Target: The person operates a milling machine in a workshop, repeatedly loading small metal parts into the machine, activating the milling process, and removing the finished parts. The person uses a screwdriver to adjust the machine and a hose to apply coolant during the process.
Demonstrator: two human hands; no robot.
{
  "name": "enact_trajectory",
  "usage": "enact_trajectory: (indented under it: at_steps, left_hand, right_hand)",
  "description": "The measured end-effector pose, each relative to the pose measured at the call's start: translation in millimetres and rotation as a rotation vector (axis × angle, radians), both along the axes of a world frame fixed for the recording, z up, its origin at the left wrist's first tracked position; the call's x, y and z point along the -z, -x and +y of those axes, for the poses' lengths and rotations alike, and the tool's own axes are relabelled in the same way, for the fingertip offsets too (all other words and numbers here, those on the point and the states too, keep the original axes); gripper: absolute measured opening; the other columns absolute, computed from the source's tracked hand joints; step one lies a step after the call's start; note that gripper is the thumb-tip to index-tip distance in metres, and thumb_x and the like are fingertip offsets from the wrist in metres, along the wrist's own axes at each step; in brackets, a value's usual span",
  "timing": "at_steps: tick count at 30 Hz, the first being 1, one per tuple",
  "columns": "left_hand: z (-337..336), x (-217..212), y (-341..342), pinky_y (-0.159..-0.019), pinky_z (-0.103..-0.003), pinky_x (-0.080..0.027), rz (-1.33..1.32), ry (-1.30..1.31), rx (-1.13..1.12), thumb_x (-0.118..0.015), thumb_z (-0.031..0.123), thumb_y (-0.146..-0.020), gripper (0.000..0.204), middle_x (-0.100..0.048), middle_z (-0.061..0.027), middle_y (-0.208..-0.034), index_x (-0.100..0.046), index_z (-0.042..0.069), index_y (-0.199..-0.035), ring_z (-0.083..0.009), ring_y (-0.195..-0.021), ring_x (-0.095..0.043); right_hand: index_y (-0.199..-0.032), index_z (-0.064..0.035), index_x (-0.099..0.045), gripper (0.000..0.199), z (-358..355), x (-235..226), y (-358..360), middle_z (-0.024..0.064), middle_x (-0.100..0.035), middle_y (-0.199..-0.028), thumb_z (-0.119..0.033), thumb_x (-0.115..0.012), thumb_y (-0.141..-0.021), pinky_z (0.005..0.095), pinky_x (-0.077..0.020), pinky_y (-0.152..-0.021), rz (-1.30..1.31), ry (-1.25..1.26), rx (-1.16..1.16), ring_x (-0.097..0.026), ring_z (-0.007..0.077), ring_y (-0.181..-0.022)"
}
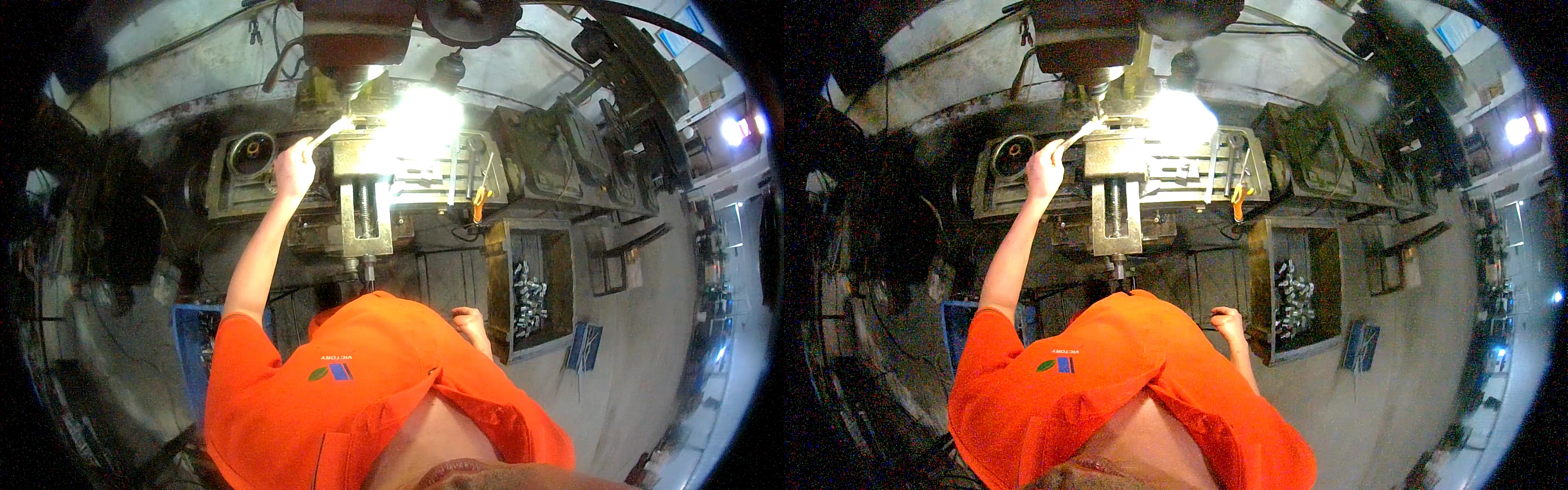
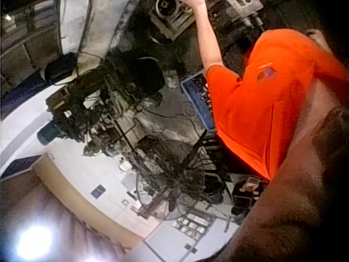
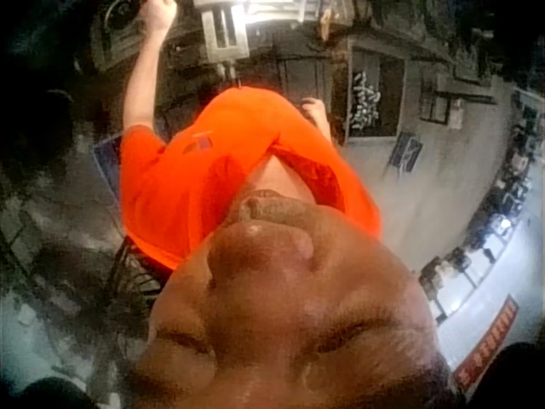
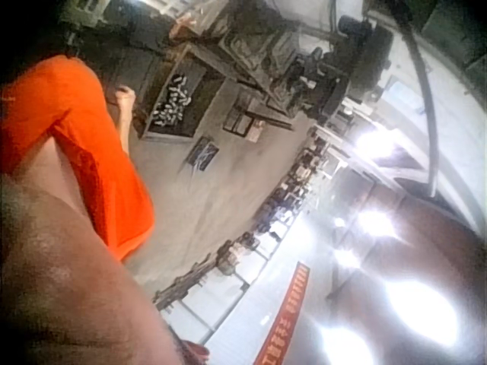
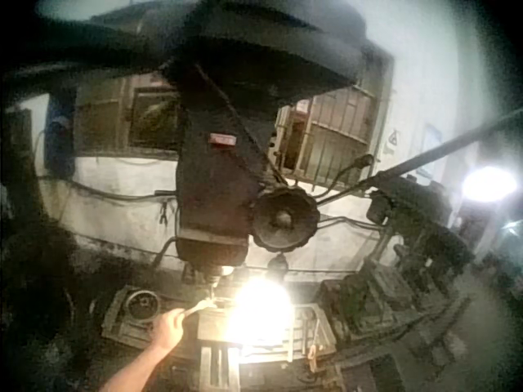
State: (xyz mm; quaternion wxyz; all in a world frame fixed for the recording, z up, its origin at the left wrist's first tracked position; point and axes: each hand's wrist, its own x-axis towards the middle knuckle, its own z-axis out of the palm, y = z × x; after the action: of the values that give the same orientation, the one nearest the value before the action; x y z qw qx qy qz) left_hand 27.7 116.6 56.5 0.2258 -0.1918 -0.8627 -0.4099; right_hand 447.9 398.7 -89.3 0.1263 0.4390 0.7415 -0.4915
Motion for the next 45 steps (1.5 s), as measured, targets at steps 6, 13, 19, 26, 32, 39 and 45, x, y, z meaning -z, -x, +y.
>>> enact_trajectory:
  at_steps: [6,13,19,26,32,39,45]
  left_hand:
    - [-46,12,3,-0.051,-0.029,-0.041,-0.038,-0.134,-0.012,-0.056,0.012,-0.084,0.018,-0.06,-0.0135,-0.066,-0.062,0.003,-0.099,-0.0186,-0.05,-0.05]
    - [-112,47,32,-0.055,-0.039,-0.048,0.064,0.409,-0.389,-0.049,0.021,-0.086,0.023,-0.062,-0.0128,-0.077,-0.06,0.011,-0.103,-0.0307,-0.062,-0.06]
    - [-106,45,19,-0.06,-0.041,-0.049,-0.027,0.693,-0.276,-0.052,0.019,-0.081,0.025,-0.06,-0.0145,-0.084,-0.057,0.01,-0.104,-0.0314,-0.064,-0.061]
    - [-99,16,8,-0.071,-0.037,-0.05,-0.178,0.414,-0.247,-0.059,0.023,-0.077,0.035,-0.063,-0.0143,-0.095,-0.058,0.01,-0.109,-0.0276,-0.08,-0.063]
    - [-19,35,30,-0.073,-0.03,-0.05,-0.259,-0.009,0.127,-0.05,0.003,-0.072,0.038,-0.064,-0.0155,-0.095,-0.056,-0.001,-0.109,-0.024,-0.083,-0.064]
    - [39,51,52,-0.086,-0.036,-0.044,-0.3,-0.059,0.281,-0.048,0.001,-0.066,0.05,-0.057,-0.0239,-0.107,-0.052,-0.001,-0.115,-0.033,-0.099,-0.057]
    - [35,50,53,-0.086,-0.036,-0.043,-0.277,-0.159,0.307,-0.049,0.002,-0.065,0.048,-0.057,-0.0243,-0.105,-0.054,-0.001,-0.113,-0.0338,-0.098,-0.056]
  right_hand:
    - [-0.097,-0.0022,-0.065,0.036,6,1,-2,0.0095,-0.066,-0.081,-0.01,-0.057,-0.063,0.027,-0.0465,-0.064,0.012,0.015,0.028,-0.06,0.0156,-0.069]
    - [-0.1,-0.0012,-0.064,0.038,8,-3,11,0.0113,-0.065,-0.082,-0.011,-0.057,-0.064,0.0287,-0.0466,-0.063,-0.025,0.058,-0.008,-0.06,0.0163,-0.068]
    - [-0.1,0.0007,-0.063,0.037,0,-16,24,0.0112,-0.065,-0.08,-0.01,-0.057,-0.065,0.0284,-0.0459,-0.059,0.019,-0.045,-0.022,-0.059,0.0164,-0.066]
    - [-0.097,-0.0008,-0.065,0.037,15,-12,8,0.0124,-0.066,-0.082,-0.012,-0.059,-0.063,0.0271,-0.0467,-0.065,0.075,-0.123,-0.078,-0.061,0.018,-0.074]
    - [-0.099,0.0013,-0.063,0.038,51,-67,32,0.0094,-0.065,-0.087,-0.008,-0.054,-0.064,0.0266,-0.047,-0.065,0.248,-0.362,-0.177,-0.059,0.0151,-0.075]
    - [-0.098,0.0009,-0.062,0.036,80,-140,47,0.0057,-0.062,-0.073,0.0,-0.052,-0.064,0.0217,-0.0422,-0.056,0.41,-0.52,-0.124,-0.053,0.0072,-0.063]
    - [-0.102,-0.0039,-0.062,0.044,80,-289,72,0.0073,-0.063,-0.087,0.002,-0.05,-0.06,0.0256,-0.0462,-0.066,0.518,-0.796,-0.147,-0.056,0.0118,-0.073]
